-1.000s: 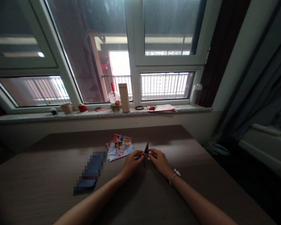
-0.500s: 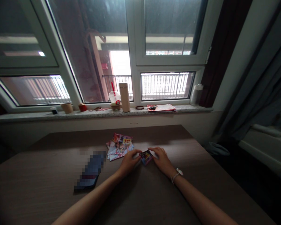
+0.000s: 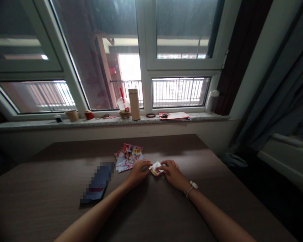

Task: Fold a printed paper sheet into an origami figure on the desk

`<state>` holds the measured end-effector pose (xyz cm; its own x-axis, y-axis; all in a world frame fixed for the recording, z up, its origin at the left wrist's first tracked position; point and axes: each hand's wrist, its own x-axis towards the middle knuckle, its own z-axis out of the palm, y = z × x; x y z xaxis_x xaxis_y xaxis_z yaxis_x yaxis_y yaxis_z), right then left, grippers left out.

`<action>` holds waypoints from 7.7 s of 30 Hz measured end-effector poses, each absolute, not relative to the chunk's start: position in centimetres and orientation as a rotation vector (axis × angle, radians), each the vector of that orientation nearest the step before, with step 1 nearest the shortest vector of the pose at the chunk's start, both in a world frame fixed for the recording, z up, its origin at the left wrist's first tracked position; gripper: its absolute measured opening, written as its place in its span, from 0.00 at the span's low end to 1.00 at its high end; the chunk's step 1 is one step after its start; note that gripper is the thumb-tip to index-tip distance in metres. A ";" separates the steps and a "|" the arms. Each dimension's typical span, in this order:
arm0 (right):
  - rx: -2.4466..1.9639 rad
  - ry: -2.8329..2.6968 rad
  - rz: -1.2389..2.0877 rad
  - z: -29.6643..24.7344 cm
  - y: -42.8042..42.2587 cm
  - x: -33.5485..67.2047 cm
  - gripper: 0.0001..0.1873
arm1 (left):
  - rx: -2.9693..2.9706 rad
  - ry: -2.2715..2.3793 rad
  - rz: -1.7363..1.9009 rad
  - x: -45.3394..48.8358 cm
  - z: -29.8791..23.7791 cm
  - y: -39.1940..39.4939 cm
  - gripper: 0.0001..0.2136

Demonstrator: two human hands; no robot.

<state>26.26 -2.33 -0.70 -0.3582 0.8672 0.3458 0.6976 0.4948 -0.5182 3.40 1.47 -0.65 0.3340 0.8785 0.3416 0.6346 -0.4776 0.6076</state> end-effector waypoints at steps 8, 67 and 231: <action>-1.288 -2.159 0.396 -0.8 -2.4 26.3 0.22 | 2.311 1.350 0.857 3.8 -0.8 0.8 0.11; -1.311 -1.984 0.490 -1.1 -1.9 26.0 0.12 | 2.458 1.546 0.628 5.2 0.6 -0.9 0.18; -1.669 -2.284 -0.153 0.4 -3.1 26.1 0.20 | 2.636 1.638 0.384 4.8 1.3 -0.6 0.30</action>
<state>26.12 -3.05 0.36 -0.2748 0.9111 0.3071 0.9439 0.3165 -0.0944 4.78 -0.64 1.25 0.4212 0.8847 0.1996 0.8813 -0.4512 0.1406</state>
